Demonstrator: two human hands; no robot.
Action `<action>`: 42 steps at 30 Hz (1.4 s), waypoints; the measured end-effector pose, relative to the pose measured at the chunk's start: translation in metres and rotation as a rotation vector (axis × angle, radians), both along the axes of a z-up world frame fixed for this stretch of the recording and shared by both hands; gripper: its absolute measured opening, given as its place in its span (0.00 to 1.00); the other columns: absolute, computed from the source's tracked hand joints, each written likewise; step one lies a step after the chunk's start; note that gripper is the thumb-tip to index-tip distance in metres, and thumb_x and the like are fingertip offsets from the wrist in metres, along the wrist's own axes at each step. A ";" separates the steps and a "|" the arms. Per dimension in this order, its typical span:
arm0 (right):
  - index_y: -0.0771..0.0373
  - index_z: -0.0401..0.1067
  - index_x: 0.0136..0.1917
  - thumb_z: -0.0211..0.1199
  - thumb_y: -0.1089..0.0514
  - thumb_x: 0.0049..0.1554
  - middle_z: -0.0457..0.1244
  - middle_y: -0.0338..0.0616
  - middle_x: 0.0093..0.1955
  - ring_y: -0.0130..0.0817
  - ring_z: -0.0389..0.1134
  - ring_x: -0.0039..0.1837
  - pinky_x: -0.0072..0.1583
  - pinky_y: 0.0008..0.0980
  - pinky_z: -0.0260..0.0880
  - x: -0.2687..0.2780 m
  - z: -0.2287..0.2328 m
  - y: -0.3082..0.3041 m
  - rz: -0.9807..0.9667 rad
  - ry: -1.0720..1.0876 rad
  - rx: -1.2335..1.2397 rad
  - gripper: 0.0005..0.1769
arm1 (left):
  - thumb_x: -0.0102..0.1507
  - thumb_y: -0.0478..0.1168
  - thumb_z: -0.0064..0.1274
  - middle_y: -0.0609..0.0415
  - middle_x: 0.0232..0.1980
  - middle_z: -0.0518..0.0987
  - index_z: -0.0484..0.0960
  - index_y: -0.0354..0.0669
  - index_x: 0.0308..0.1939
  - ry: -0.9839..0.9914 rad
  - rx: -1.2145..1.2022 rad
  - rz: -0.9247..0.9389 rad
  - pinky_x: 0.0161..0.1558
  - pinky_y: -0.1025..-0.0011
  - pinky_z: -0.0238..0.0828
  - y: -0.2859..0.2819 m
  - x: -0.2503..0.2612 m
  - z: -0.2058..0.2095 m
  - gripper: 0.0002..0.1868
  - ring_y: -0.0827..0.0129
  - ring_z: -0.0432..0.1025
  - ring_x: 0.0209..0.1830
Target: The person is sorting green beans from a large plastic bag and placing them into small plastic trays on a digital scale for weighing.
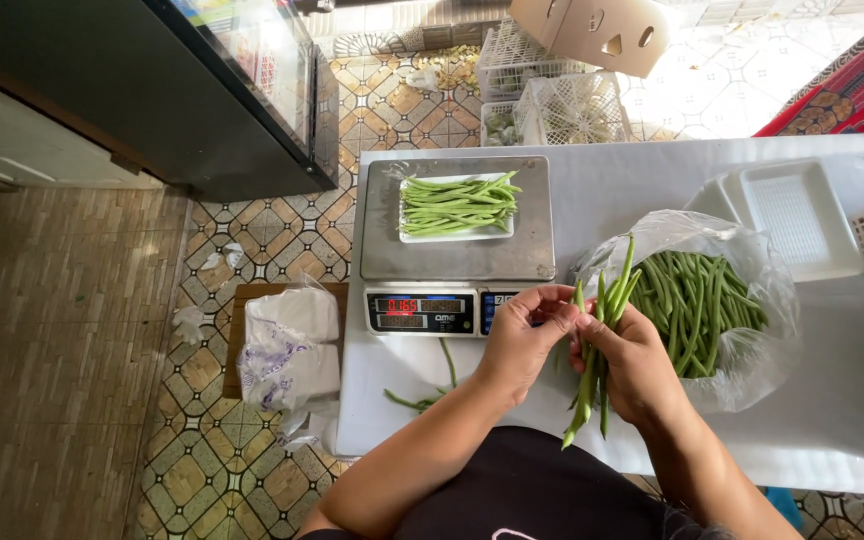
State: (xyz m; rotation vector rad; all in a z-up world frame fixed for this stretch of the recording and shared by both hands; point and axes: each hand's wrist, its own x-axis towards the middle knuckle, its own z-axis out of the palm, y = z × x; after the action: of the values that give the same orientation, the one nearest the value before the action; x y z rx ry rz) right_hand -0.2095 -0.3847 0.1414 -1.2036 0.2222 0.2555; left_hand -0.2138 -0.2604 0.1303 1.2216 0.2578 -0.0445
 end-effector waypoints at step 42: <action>0.70 0.66 0.53 0.51 0.58 0.70 0.59 0.55 0.34 0.38 0.59 0.28 0.29 0.36 0.62 -0.004 -0.012 0.006 0.222 -0.104 -0.129 0.11 | 0.66 0.43 0.62 0.60 0.35 0.81 0.86 0.46 0.48 0.082 -0.032 0.057 0.29 0.79 0.82 0.013 -0.004 -0.022 0.10 0.83 0.73 0.33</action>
State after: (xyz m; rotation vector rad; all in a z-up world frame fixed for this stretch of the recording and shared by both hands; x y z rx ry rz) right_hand -0.2135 -0.3782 0.1289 -1.3673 0.0141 0.3754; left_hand -0.2174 -0.2470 0.1083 1.1816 0.3620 -0.0495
